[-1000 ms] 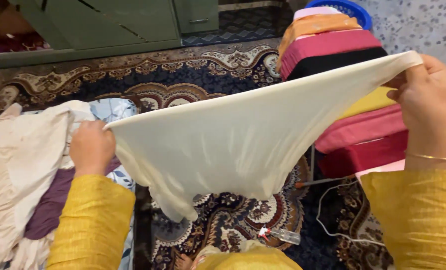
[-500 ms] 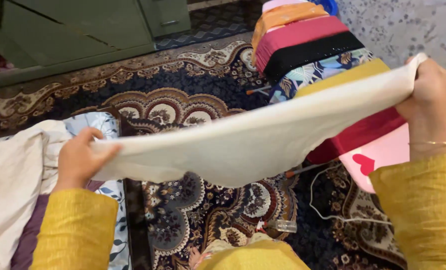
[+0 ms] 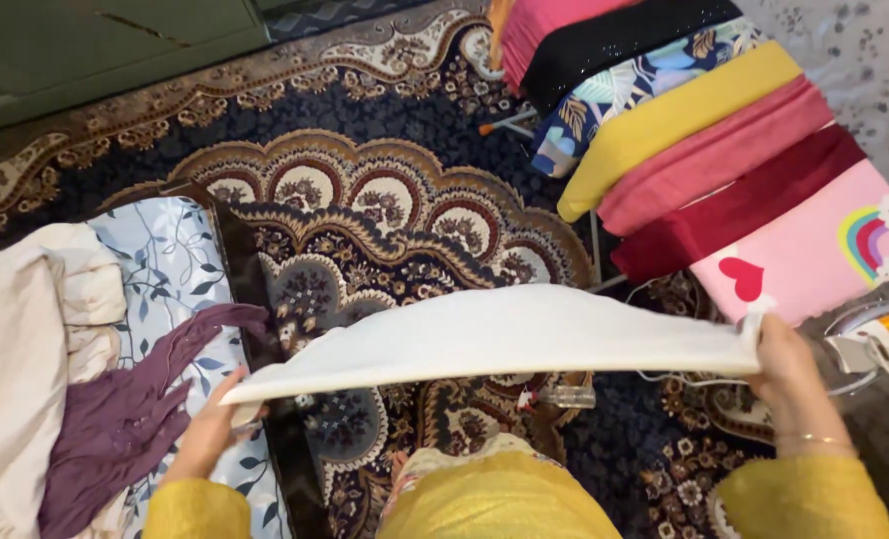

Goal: Organizing and hanging various scarves onto a multi-ring hanger in a bedroom.

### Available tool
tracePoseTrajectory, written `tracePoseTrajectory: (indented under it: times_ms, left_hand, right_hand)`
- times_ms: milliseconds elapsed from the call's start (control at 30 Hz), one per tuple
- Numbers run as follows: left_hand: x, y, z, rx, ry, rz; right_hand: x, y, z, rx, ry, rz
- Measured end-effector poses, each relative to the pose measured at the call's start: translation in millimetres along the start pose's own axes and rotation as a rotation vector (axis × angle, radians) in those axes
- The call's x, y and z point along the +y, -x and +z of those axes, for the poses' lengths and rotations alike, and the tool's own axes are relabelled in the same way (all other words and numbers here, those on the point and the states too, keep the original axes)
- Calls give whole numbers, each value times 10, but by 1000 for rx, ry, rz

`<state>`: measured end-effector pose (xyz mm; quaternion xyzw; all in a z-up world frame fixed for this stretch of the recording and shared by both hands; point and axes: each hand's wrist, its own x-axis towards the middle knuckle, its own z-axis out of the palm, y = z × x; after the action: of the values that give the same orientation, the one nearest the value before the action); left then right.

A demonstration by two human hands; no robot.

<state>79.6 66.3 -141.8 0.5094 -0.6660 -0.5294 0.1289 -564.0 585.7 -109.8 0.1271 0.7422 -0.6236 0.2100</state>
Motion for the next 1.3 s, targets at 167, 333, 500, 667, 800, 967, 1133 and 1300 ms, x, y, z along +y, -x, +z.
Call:
tracePoseTrajectory:
  times_ms: [167, 333, 500, 667, 800, 967, 1133, 1300]
  left_hand:
    - [-313, 321, 116, -9, 385, -433]
    - [-1060, 377, 146, 137, 566, -446]
    - [-1187, 527, 289, 184, 110, -573]
    - [-1441, 539, 381, 211, 80, -631]
    - [-1483, 555, 373, 260, -190, -609]
    - [-1517, 567, 304, 140, -475, -601]
    - [-1643, 640, 307, -57, -330, -643]
    - [-1659, 680, 278, 69, -366, -636]
  right_hand:
    - [802, -30, -298, -20, -4, 68]
    - [1507, -5, -588, 40, 485, -84]
    - [1850, 144, -519, 32, 581, -20]
    - [1786, 479, -333, -33, 606, 103]
    - [1974, 335, -514, -138, 662, 176]
    - [1925, 347, -526, -180, 626, 190]
    - [1875, 319, -537, -233, 606, 223]
    - [1783, 259, -470, -252, 553, 200]
